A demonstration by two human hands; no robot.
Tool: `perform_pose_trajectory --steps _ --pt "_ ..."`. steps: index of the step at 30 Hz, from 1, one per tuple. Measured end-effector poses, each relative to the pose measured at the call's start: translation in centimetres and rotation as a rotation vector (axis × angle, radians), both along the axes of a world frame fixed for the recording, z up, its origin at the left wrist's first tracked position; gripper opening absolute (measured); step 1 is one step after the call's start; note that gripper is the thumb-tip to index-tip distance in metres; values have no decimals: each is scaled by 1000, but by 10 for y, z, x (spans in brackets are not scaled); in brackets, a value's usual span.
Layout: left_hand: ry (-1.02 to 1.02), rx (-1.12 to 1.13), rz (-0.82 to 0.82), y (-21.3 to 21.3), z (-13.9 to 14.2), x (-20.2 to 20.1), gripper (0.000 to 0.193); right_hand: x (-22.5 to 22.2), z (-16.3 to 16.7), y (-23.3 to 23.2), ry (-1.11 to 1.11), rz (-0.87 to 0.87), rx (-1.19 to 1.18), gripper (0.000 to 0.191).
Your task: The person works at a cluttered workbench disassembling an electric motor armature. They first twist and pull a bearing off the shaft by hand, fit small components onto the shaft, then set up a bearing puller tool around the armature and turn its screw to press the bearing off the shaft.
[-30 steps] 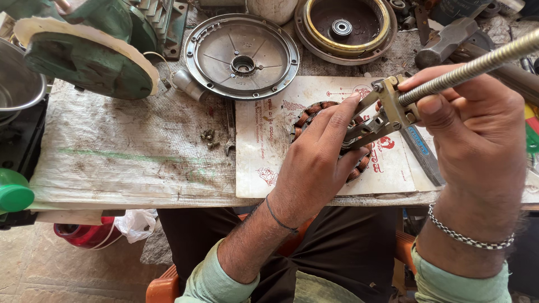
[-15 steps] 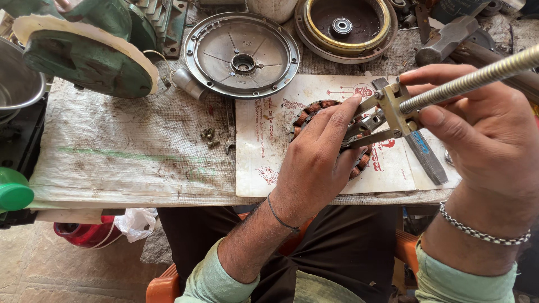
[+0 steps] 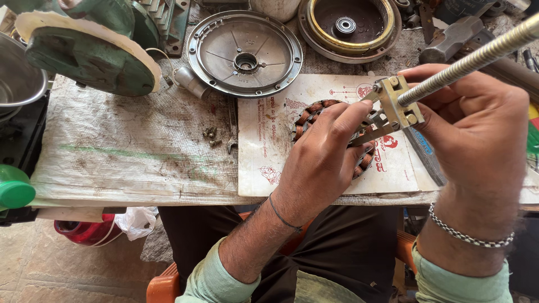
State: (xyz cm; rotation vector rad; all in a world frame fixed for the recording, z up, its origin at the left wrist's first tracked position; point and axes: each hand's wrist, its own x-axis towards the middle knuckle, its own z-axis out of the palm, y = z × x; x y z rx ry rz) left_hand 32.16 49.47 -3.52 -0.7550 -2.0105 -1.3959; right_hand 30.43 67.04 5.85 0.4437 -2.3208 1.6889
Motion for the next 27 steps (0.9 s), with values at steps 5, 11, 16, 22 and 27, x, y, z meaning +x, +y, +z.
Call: perform_pose_trajectory --steps 5,11,16,22,27 --pt "6 13 -6 0 0 0 68 3 9 -7 -66 61 -12 44" --pt "17 8 -12 0 2 1 64 1 0 -8 25 10 61 41" --pt "15 -36 10 1 3 0 67 2 2 -4 29 -11 114 43" --pt "3 -5 -16 0 2 0 62 -1 4 -8 -34 14 24 46" --pt "10 -3 -15 0 2 0 63 0 3 -8 -19 26 -5 47"
